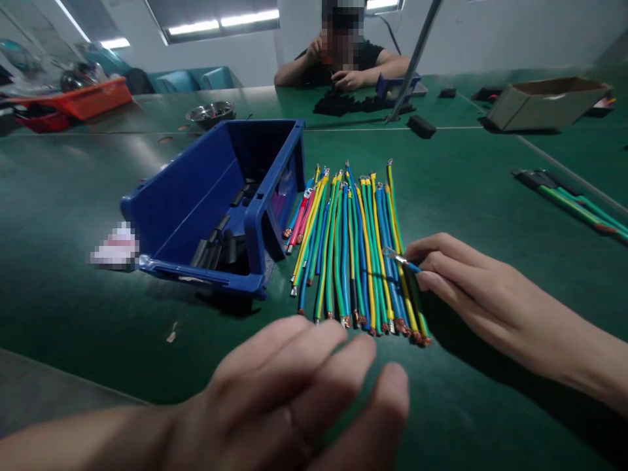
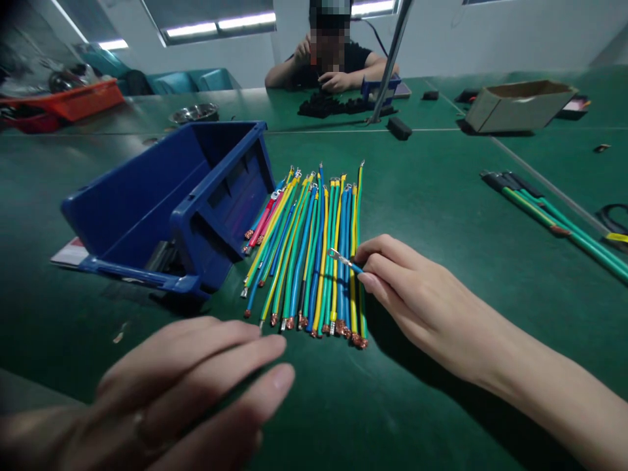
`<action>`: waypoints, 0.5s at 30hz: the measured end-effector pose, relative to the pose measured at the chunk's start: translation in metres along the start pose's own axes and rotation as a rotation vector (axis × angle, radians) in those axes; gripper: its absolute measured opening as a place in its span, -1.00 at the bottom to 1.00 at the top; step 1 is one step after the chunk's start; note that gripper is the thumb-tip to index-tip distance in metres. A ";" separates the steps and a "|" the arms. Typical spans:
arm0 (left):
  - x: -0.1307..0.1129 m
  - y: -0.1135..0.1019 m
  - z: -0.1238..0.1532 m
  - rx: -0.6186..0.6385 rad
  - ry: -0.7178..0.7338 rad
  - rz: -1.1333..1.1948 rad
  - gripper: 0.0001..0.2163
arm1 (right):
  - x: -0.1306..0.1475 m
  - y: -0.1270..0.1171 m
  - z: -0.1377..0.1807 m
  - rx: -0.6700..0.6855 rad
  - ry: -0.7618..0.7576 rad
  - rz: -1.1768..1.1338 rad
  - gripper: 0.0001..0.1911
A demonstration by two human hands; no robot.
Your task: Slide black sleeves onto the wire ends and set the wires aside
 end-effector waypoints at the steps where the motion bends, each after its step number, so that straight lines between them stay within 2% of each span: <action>1: 0.004 -0.009 0.006 -0.054 -0.070 -0.044 -0.65 | 0.000 0.001 0.000 -0.007 0.001 0.007 -0.73; 2: 0.014 -0.017 0.012 -0.075 -0.235 -0.076 -0.64 | 0.000 0.001 0.000 -0.015 0.000 0.016 -0.73; 3: 0.023 -0.024 0.016 -0.102 -0.305 -0.118 -0.64 | 0.000 0.002 -0.001 -0.023 -0.001 0.027 -0.74; 4: 0.031 -0.029 0.018 -0.100 -0.316 -0.148 -0.64 | 0.001 0.002 -0.001 -0.031 -0.003 0.042 -0.74; 5: 0.041 -0.036 0.018 -0.156 -0.329 -0.200 -0.68 | 0.001 0.003 -0.001 -0.038 -0.009 0.059 -0.75; 7: 0.062 -0.044 0.013 -0.220 -0.374 -0.294 -0.82 | 0.003 0.004 -0.001 -0.055 -0.021 0.097 -0.77; 8: 0.074 -0.044 0.010 -0.159 -0.458 -0.350 -0.84 | 0.003 0.004 -0.001 -0.067 -0.024 0.115 -0.78; 9: 0.088 -0.042 0.007 -0.044 -0.593 -0.363 -0.79 | 0.004 0.004 0.000 -0.081 -0.027 0.130 -0.78; 11: 0.104 -0.039 0.004 0.067 -0.729 -0.320 -0.75 | 0.005 0.002 0.001 -0.105 -0.031 0.149 -0.79; 15: 0.111 -0.032 0.003 0.175 -0.796 -0.270 -0.75 | 0.005 -0.001 0.001 -0.097 -0.014 0.131 -0.74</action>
Point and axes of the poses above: each hand's wrist, its own z-axis away from the middle knuckle, its own y-axis out of the palm, x = y × z, the point moved 4 cm from there along -z, towards the middle knuckle, and after that the axes turned 14 degrees about z, right-handed, at the moved point
